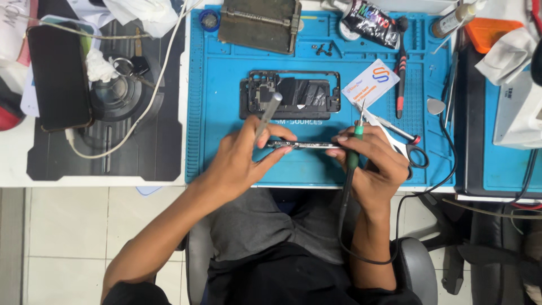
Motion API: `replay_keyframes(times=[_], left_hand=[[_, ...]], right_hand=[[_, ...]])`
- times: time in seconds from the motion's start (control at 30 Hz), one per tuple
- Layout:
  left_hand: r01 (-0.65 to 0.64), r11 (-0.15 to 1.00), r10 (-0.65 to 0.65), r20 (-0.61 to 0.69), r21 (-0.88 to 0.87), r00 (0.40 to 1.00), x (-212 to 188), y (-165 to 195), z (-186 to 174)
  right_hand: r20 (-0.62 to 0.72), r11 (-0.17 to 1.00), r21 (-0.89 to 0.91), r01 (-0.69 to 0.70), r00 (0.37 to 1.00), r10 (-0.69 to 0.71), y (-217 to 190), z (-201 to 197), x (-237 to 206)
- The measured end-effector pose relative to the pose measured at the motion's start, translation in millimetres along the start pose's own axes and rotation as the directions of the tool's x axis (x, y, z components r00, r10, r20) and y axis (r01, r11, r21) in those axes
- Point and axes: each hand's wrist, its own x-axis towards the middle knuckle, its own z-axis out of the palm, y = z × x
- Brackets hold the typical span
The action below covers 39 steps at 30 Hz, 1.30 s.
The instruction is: The person uses a soldering iron to work on the edge of a disassembled smartphone held flat on a blue repair mat. They periodically dip the iron tip into a spool of solder wire, touch the tip to the phone's edge, and at one point brush the phone with a small brush before resuming soldering.
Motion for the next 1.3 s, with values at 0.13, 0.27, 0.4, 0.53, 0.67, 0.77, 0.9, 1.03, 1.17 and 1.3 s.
replay_keyframes(times=[0.13, 0.27, 0.4, 0.53, 0.67, 0.77, 0.9, 1.03, 1.17, 1.3], left_hand=[[-0.029, 0.998, 0.026, -0.066, -0.047, 0.997, -0.3, -9.0, 5.5], [-0.068, 0.995, 0.061, -0.088, -0.08, 0.994, -1.0, -13.7, 8.0], [-0.1, 0.994, 0.099, -0.035, -0.032, 0.994, -7.5, -19.7, 10.2], [-0.408, 0.912, 0.408, -0.001, -0.03, 0.913, -22.3, -25.6, 9.9], [-0.51, 0.852, 0.508, 0.047, 0.121, 0.86, -41.0, -25.6, 12.5], [-0.517, 0.837, 0.511, 0.08, 0.18, 0.856, -51.8, -25.5, 14.6], [-0.529, 0.809, 0.521, 0.105, 0.255, 0.847, -55.4, -27.7, 18.2], [-0.516, 0.809, 0.507, 0.112, 0.282, 0.855, -56.2, -23.5, 20.6], [-0.484, 0.833, 0.462, 0.145, 0.267, 0.875, -53.3, -13.1, 17.6], [-0.264, 0.943, 0.23, 0.178, 0.202, 0.957, -38.6, 2.3, 8.1]], right_hand=[[-0.124, 0.999, 0.043, -0.006, 0.992, 0.012, -2.2, -6.1, -3.9], [-0.39, 0.92, 0.391, -0.014, 0.903, 0.18, 5.7, -21.9, -3.3], [-0.312, 0.696, 0.713, -0.084, 0.851, 0.422, 12.3, -45.7, 11.8], [-0.317, 0.803, 0.575, -0.154, 0.863, 0.393, 3.5, -46.3, 19.2], [-0.353, 0.945, 0.276, -0.175, 0.896, 0.269, -7.1, -15.0, 0.8], [-0.327, 0.951, 0.23, -0.208, 0.904, 0.277, -5.4, -5.4, -14.1], [-0.335, 0.958, 0.225, -0.179, 0.909, 0.249, 1.4, -11.6, -28.2], [-0.353, 0.967, 0.175, -0.184, 0.905, 0.236, 6.4, -9.4, -38.2], [-0.337, 0.97, 0.182, -0.164, 0.916, 0.218, 10.7, -10.6, -37.8], [-0.353, 0.96, 0.169, -0.224, 0.895, 0.271, 17.0, -40.3, -15.2]])
